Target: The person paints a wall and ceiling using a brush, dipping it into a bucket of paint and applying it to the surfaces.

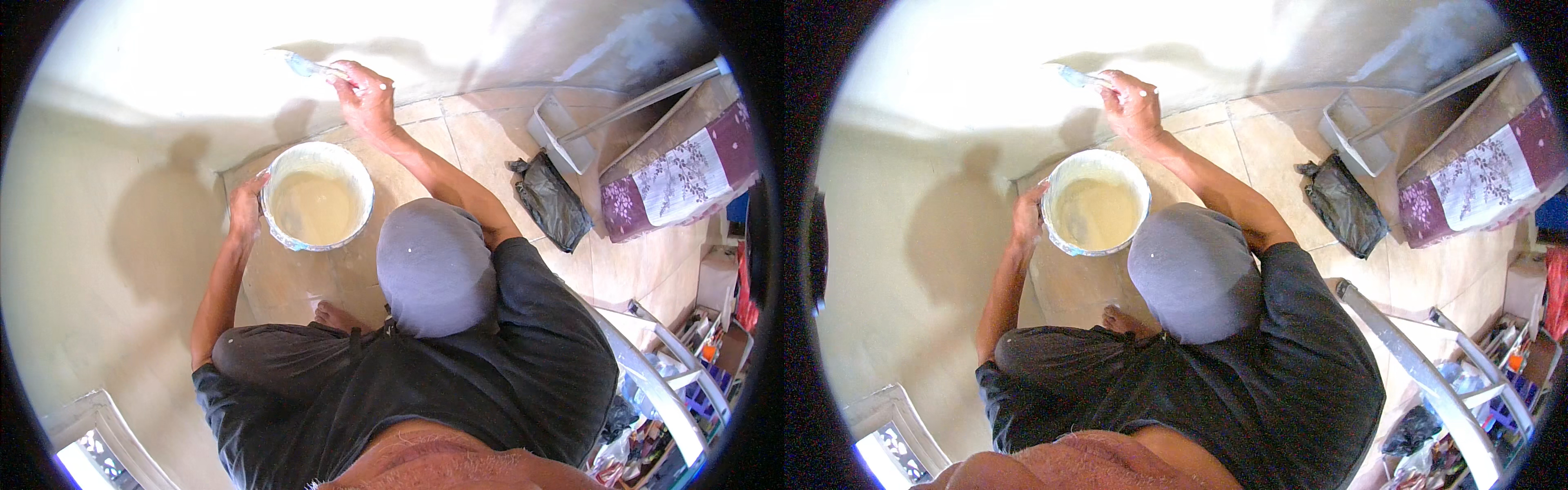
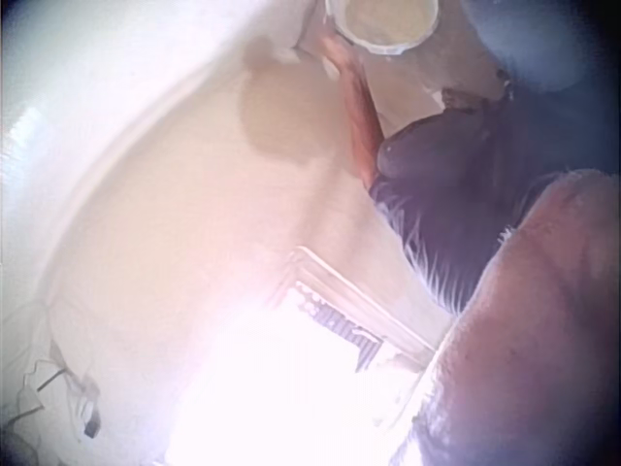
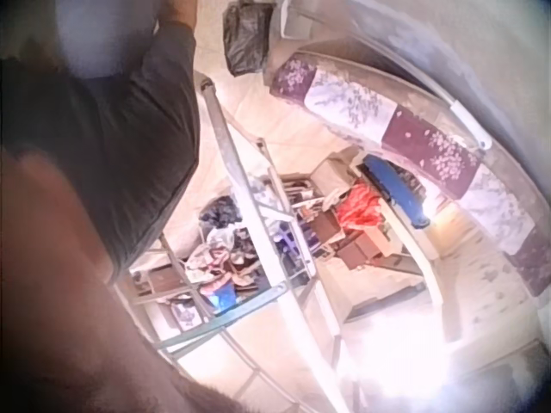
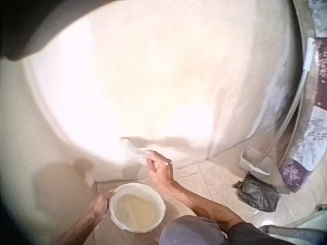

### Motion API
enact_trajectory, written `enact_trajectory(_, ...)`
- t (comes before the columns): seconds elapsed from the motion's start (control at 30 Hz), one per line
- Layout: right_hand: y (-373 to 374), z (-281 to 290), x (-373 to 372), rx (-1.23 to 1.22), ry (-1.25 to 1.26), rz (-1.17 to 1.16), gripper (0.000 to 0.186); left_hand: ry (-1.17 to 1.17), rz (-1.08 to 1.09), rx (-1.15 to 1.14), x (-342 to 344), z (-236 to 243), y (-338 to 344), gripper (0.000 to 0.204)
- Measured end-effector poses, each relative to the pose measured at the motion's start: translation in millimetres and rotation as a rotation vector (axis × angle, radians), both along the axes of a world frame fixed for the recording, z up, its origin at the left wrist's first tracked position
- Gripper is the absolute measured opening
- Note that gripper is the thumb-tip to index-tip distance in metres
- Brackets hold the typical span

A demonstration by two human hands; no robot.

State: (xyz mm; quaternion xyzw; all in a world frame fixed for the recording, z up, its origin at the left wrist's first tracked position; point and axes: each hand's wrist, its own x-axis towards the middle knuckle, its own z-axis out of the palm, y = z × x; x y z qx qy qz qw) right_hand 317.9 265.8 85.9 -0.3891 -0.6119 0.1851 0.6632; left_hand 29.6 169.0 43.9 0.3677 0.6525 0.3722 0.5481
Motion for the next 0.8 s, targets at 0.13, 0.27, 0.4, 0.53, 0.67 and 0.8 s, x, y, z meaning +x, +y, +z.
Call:
enact_trajectory(0.13, 8.1, -17.6, 60.3, 0.001, -0.014, -0.159, 0.023, -0.010, 0.028, 0.009, 13.6, 12.0, -5.5, 0.036)
enact_trajectory(0.27, -4.0, -13.6, 147.0, -0.047, 0.006, -0.383, 0.025, -0.062, 0.028, 0.056, 10.1, 6.8, -8.1, 0.038)
enact_trajectory(0.4, -16.8, -12.2, 215.9, -0.057, -0.096, -0.772, 0.024, -0.101, 0.046, 0.038, 9.9, 7.0, -8.8, 0.038)
enact_trajectory(0.53, -11.9, -15.7, 203.5, -0.071, -0.212, -0.933, 0.022, -0.091, 0.031, 0.025, 12.3, 9.3, -10.8, 0.036)
enact_trajectory(0.67, -5.7, -27.9, 112.0, 0.013, -0.142, -0.679, 0.018, -0.056, -0.025, 0.024, 14.8, 16.4, -13.2, 0.035)
enact_trajectory(0.8, -27.7, -12.3, 17.2, 0.074, -0.085, -0.315, 0.019, -0.026, -0.019, 0.045, 7.1, 9.5, -15.9, 0.036)
